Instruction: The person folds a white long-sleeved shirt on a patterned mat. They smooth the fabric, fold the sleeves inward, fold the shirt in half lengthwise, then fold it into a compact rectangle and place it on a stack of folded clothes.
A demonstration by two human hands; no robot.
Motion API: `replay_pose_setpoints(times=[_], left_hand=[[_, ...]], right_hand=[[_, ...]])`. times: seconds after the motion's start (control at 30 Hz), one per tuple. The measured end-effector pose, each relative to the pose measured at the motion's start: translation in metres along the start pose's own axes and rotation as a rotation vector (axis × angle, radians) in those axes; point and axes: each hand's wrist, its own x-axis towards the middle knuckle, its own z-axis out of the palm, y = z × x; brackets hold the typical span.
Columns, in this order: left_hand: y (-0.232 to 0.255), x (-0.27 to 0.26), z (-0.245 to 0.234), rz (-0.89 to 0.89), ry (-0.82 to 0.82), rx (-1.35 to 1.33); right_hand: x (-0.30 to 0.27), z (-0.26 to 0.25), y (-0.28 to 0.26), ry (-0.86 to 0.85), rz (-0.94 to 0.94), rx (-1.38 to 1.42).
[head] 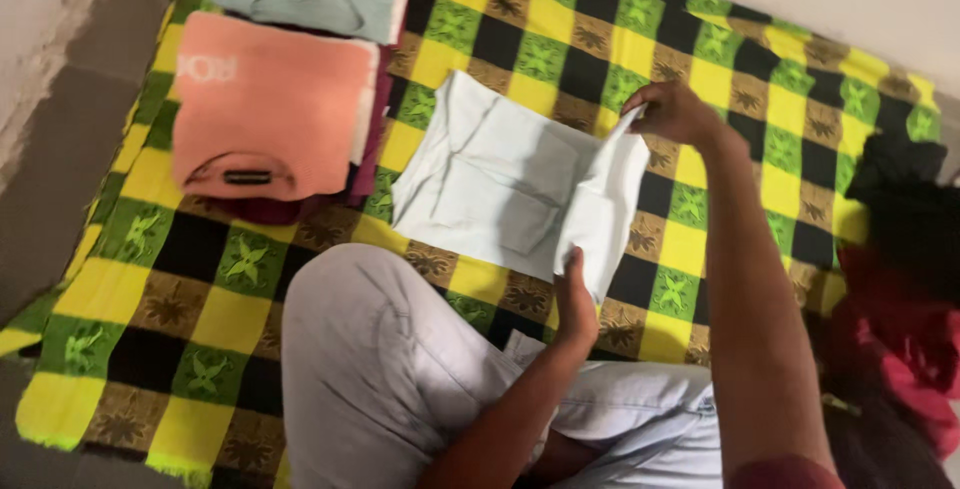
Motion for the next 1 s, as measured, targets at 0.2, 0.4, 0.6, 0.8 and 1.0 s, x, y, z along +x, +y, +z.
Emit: replay_pose_setpoints(times=[0.2, 0.4, 0.6, 0.8, 1.0], left_hand=[[0.043, 0.031, -0.017, -0.118, 0.44, 0.207], [0.051, 0.04, -0.023, 0.067, 0.587, 0.127], [0.076, 0.053, -0.022, 0.176, 0.686, 0.249], [0.1, 0.081, -0.039, 0.332, 0.868, 0.111], [0.117, 0.094, -0.054, 0.501, 0.972, 0.29]], right_hand=[[0.059, 0.087, 0.032, 0.099, 0.022, 0.173], [0.08, 0.122, 0.038, 0.111, 0.087, 0.189], [0.102, 0.102, -0.011, 0.149, -0.096, 0.389], [0.134, 0.126, -0.06, 0.109, -0.202, 0.373], [0.158, 0.135, -0.081, 0.11, -0.182, 0.383]])
